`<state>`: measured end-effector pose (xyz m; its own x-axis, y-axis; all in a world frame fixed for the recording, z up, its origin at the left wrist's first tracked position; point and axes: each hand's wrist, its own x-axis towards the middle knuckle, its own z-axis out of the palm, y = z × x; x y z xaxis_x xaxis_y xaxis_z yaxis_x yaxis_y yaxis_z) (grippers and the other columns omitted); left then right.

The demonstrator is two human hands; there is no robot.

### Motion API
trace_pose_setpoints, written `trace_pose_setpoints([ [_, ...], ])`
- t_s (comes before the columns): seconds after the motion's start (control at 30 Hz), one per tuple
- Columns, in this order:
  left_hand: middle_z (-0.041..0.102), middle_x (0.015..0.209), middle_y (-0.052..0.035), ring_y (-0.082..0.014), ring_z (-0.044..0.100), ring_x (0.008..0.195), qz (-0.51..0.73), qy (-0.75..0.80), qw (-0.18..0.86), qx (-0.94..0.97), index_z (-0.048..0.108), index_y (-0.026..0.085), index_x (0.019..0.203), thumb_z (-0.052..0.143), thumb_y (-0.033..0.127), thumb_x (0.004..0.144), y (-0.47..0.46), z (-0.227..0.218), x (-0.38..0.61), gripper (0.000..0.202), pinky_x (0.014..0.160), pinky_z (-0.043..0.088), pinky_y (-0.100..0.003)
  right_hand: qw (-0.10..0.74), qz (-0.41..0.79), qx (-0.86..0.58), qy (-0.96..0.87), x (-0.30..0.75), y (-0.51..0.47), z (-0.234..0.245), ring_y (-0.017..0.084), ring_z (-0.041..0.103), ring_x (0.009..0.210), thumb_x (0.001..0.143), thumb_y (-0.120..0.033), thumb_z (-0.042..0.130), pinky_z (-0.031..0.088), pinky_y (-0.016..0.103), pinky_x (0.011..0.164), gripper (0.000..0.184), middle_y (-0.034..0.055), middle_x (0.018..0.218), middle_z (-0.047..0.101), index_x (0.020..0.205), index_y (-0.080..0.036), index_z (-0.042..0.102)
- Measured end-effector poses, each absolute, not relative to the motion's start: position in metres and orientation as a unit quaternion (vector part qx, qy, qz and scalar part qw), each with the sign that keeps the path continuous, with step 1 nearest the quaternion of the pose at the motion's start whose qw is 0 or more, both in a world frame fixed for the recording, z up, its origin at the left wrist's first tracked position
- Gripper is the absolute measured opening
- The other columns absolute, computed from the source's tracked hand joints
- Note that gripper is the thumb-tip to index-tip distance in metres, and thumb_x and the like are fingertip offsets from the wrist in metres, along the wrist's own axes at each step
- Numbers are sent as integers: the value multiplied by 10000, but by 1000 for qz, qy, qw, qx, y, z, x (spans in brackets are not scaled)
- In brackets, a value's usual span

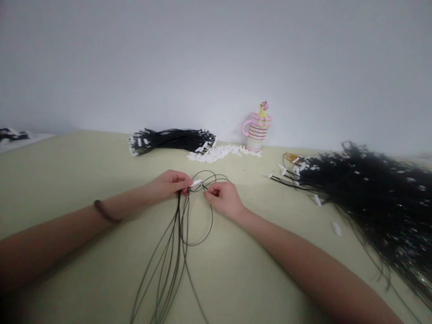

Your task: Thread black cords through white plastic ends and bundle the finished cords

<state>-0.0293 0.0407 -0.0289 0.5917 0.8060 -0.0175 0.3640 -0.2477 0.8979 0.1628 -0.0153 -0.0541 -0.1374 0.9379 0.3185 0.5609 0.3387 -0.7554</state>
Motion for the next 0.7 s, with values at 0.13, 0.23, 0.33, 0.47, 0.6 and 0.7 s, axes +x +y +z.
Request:
trace_pose_setpoints([
  [0.13, 560, 578, 1, -81, 470, 525, 231, 385, 475, 757, 574, 125, 679, 512, 371, 729, 40, -29, -30, 258, 513, 329, -197, 398, 238, -523, -715, 163, -15, -55, 62, 404, 466, 708, -259, 511, 293, 164, 433, 182, -15, 506, 487, 589, -129, 558],
  [0.23, 561, 583, -1, -81, 467, 530, 231, 369, 473, 766, 565, 126, 666, 507, 373, 736, 39, -28, -31, 263, 515, 327, -197, 394, 240, -517, -721, 163, -15, -57, 64, 410, 473, 715, -261, 504, 295, 164, 435, 185, -12, 513, 491, 598, -129, 561],
  [0.33, 561, 588, 1, -80, 466, 531, 231, 365, 471, 769, 560, 129, 662, 507, 374, 739, 39, -28, -32, 262, 516, 326, -196, 395, 243, -509, -725, 163, -15, -58, 62, 413, 478, 720, -254, 498, 298, 162, 439, 181, -12, 522, 495, 604, -130, 561],
  [0.47, 559, 585, 1, -80, 461, 522, 228, 371, 461, 773, 565, 133, 672, 500, 397, 741, 42, -31, -32, 281, 508, 325, -196, 398, 239, -507, -726, 162, -17, -56, 54, 395, 464, 710, -242, 508, 286, 155, 428, 177, -17, 510, 485, 581, -128, 548],
  [0.6, 558, 578, -2, -79, 450, 509, 229, 369, 452, 779, 563, 132, 661, 501, 408, 739, 43, -33, -31, 293, 487, 313, -195, 395, 235, -505, -730, 161, -18, -53, 48, 370, 444, 703, -236, 512, 270, 154, 415, 178, -25, 487, 459, 564, -128, 537],
  [0.7, 560, 580, -4, -78, 443, 505, 230, 365, 451, 781, 567, 131, 661, 503, 404, 737, 42, -32, -31, 291, 476, 305, -194, 393, 235, -506, -731, 162, -18, -53, 51, 373, 452, 706, -238, 509, 269, 156, 418, 177, -24, 492, 461, 570, -128, 540],
])
